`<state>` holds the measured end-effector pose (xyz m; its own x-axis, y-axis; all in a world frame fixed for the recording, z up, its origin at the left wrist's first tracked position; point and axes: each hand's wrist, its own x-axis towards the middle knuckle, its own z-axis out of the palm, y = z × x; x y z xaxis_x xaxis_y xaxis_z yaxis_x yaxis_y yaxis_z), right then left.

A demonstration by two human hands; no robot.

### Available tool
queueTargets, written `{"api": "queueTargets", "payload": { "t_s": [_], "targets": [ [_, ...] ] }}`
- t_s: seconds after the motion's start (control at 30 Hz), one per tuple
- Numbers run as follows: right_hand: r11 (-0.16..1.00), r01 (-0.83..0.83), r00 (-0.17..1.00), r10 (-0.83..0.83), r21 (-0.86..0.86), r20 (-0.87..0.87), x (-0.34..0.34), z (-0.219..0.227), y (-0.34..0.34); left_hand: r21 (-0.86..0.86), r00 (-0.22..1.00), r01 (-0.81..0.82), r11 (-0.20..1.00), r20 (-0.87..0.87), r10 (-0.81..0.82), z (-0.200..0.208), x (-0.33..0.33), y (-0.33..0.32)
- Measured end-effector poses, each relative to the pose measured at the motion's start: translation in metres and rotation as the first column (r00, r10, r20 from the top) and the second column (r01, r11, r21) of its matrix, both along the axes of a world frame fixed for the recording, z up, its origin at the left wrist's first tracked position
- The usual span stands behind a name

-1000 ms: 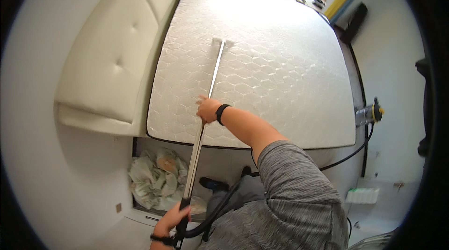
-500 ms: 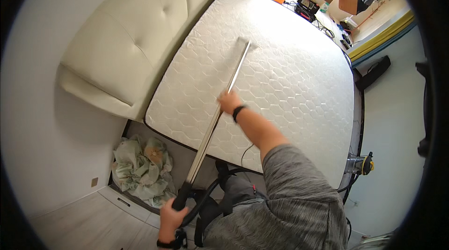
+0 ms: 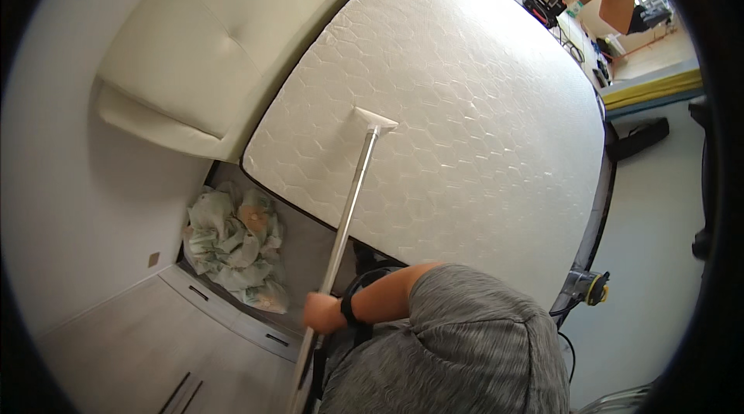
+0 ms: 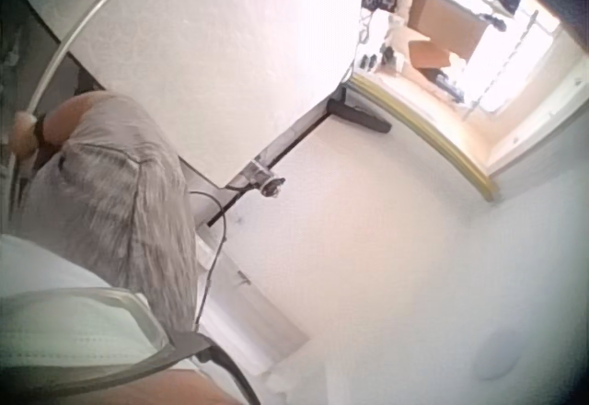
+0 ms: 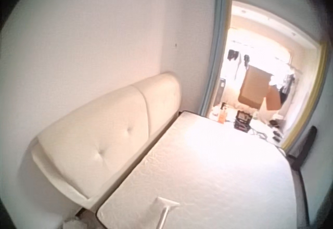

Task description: The person uses a vacuum cleaner with a long wand attachment to clean the surface of a white mattress. They move the wand back and forth across the mattress, covering different areas systematically.

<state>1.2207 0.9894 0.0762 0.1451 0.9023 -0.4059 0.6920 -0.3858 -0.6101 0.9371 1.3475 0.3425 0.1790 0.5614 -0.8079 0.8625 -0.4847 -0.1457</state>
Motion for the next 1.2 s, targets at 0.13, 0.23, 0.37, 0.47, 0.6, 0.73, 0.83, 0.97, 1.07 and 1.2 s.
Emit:
{"api": "queueTargets", "payload": {
  "t_s": [0.13,0.23,0.37,0.47,0.6,0.73,0.83,0.97,1.07,1.2],
  "targets": [
    [0.936,0.334,0.901,-0.283,-0.110,0.330,0.116,-0.050,-0.096,-0.093,0.916,0.319,0.943,0.287,-0.282,-0.089,0.131,-0.071],
    [0.651,0.706,0.648,-0.435,-0.279,0.626,0.245,-0.072,-0.213,-0.074,0.685,0.513,0.855,0.636,-0.356,-0.148,0.256,-0.176],
    [0.611,0.765,0.437,-0.261,-0.202,0.861,0.350,-0.059,-0.297,-0.116,0.651,0.542,0.833,0.684,-0.328,-0.170,0.313,-0.242],
    [0.678,0.708,0.673,-0.565,-0.197,0.477,0.314,-0.065,-0.203,-0.146,0.695,0.422,0.895,0.685,-0.216,-0.142,0.268,-0.174],
    [0.957,0.285,0.951,-0.288,0.048,0.112,0.151,-0.031,-0.016,0.012,0.944,0.186,0.983,0.274,-0.182,-0.027,0.113,-0.059],
    [0.981,0.124,0.990,-0.133,0.146,0.052,0.043,0.028,0.066,0.019,0.953,-0.290,0.957,0.093,0.287,0.070,0.002,-0.024],
    [0.974,0.194,0.952,-0.216,0.119,0.216,0.084,0.007,0.038,0.105,0.971,-0.094,0.990,0.231,0.067,0.035,0.053,-0.033],
    [0.781,0.624,0.704,-0.576,0.026,0.415,0.269,-0.061,-0.073,0.153,0.794,0.279,0.948,0.519,-0.318,-0.081,0.222,-0.106],
    [0.616,0.787,0.485,-0.582,-0.035,0.653,0.390,-0.062,-0.170,0.004,0.590,0.434,0.901,0.754,-0.287,-0.128,0.321,-0.191],
    [0.759,0.650,0.495,-0.386,-0.037,0.779,0.407,-0.069,-0.183,0.009,0.698,0.398,0.917,0.645,-0.309,-0.151,0.323,-0.199]
  ]
}}
